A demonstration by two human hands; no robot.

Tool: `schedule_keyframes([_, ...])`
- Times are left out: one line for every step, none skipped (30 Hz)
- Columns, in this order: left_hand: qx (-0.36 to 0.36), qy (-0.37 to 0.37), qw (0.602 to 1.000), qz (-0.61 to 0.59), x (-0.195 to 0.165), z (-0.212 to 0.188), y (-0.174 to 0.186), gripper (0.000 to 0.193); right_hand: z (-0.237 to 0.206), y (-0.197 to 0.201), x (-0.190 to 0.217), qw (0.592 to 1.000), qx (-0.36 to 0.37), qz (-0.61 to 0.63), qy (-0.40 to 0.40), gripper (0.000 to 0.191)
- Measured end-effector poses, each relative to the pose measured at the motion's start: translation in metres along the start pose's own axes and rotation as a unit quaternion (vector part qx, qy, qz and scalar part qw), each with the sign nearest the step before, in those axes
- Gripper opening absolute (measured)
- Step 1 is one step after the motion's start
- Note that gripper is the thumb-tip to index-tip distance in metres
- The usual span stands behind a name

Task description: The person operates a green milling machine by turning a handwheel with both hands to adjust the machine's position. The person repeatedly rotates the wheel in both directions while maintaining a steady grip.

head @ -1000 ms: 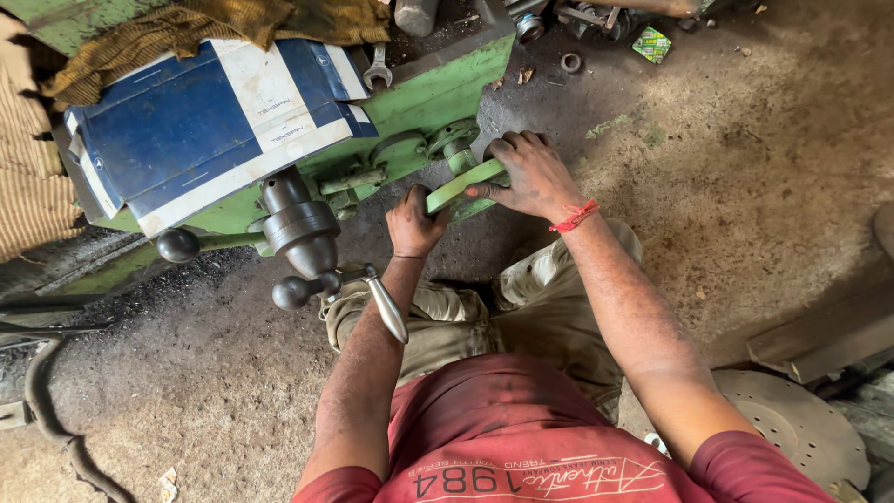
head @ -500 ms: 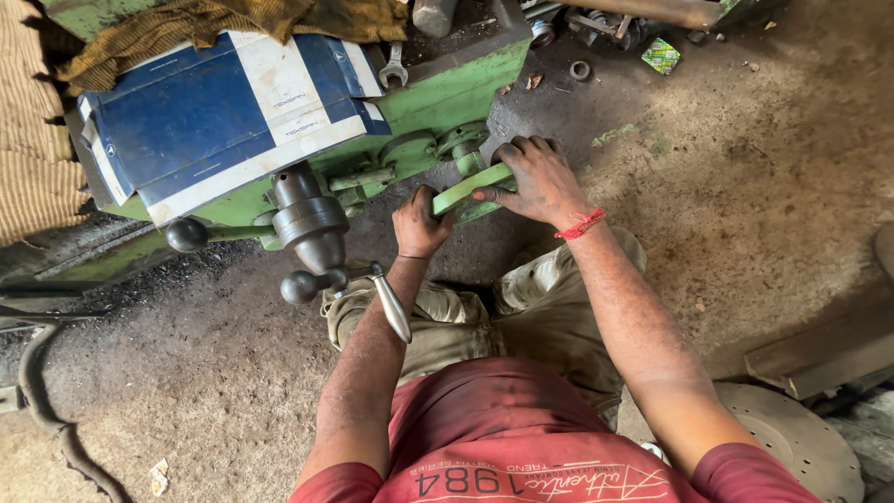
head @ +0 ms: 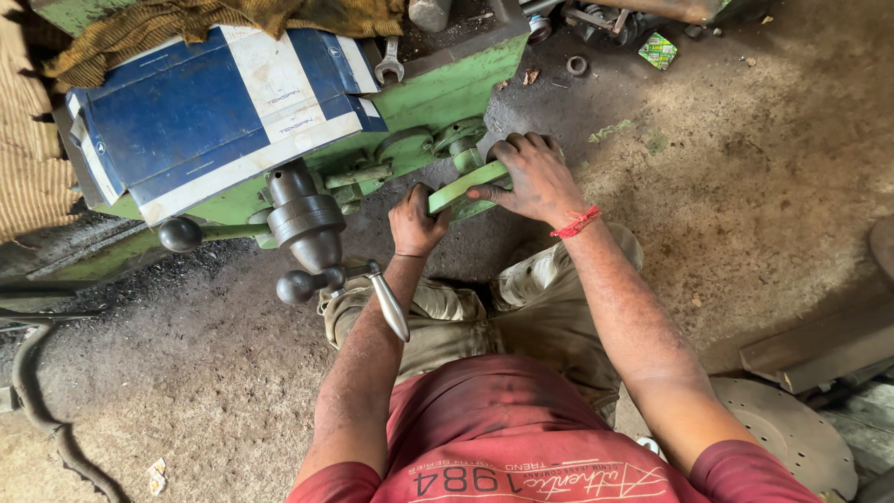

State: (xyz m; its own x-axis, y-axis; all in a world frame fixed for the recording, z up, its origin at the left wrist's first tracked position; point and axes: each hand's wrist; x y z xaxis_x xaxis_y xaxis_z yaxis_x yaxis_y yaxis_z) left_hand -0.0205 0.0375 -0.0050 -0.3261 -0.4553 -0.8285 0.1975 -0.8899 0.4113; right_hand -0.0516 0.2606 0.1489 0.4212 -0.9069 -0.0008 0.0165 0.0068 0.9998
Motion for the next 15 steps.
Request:
schedule_keyframes([-0.001,-0.003,1.0,-0.002,0.0,-0.001,0.0,0.03,0.0,-0.001,0.0,1.0,-0.005,-0.002,0.002,0.089])
schedule_keyframes([-0.001,-0.005,1.0,-0.003,0.0,-0.001,0.0,0.03,0.0,-0.001,0.0,1.0,-0.009,-0.004,0.003,0.089])
schedule_keyframes([-0.002,-0.008,1.0,-0.005,0.0,-0.001,0.0,0.031,-0.001,-0.001,0.001,1.0,-0.014,-0.006,0.005,0.09])
schedule_keyframes([-0.003,-0.007,1.0,-0.003,0.0,-0.002,0.0,0.031,-0.001,-0.001,0.001,1.0,-0.012,-0.003,0.004,0.09])
schedule_keyframes([-0.004,-0.005,1.0,-0.001,0.0,-0.002,0.0,0.031,-0.001,0.0,0.001,1.0,-0.011,0.0,0.004,0.09])
schedule_keyframes([-0.005,-0.005,1.0,0.001,0.0,-0.002,0.0,0.031,-0.001,0.0,0.001,1.0,-0.01,0.003,0.004,0.09])
schedule_keyframes([-0.006,-0.008,1.0,0.0,0.0,-0.002,0.001,0.031,-0.001,0.001,0.002,1.0,-0.009,-0.003,0.003,0.09])
schedule_keyframes([-0.006,-0.011,1.0,-0.001,0.001,-0.002,0.001,0.032,-0.001,0.001,0.002,1.0,-0.008,-0.008,0.002,0.09])
schedule_keyframes([-0.007,-0.014,1.0,-0.002,0.002,-0.003,0.001,0.032,-0.001,0.0,0.002,1.0,-0.007,-0.013,0.002,0.09])
schedule_keyframes([-0.007,-0.012,1.0,-0.003,0.003,-0.003,0.001,0.032,-0.001,-0.001,0.002,1.0,-0.007,-0.012,0.002,0.09])
schedule_keyframes([-0.007,-0.009,1.0,-0.004,0.004,-0.003,0.0,0.032,-0.001,-0.003,0.001,1.0,-0.007,-0.011,0.002,0.089])
schedule_keyframes([-0.006,-0.006,1.0,-0.005,0.005,-0.004,0.0,0.031,-0.001,-0.005,0.001,1.0,-0.007,-0.01,0.002,0.089])
schedule_keyframes([-0.003,-0.004,1.0,-0.006,0.006,-0.004,-0.001,0.031,-0.002,-0.008,-0.001,1.0,-0.015,-0.015,0.004,0.088])
schedule_keyframes([0.0,-0.002,1.0,-0.005,0.006,-0.004,-0.003,0.031,-0.002,-0.01,-0.002,0.999,-0.025,-0.019,0.009,0.086])
schedule_keyframes([-0.001,0.001,1.0,-0.001,0.007,-0.003,-0.001,0.031,-0.002,-0.013,-0.003,0.999,-0.037,-0.02,0.017,0.085])
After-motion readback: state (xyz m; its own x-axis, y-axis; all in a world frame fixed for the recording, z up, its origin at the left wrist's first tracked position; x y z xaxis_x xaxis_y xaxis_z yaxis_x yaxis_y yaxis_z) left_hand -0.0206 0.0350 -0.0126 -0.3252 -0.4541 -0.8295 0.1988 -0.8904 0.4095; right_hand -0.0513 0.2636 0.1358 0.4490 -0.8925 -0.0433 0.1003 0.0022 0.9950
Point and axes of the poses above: each hand's wrist, its own z-axis towards the middle knuckle, its own y-axis out of the back of the hand, x = y × z, and after that the axes turned 13 degrees about -z, right-handed
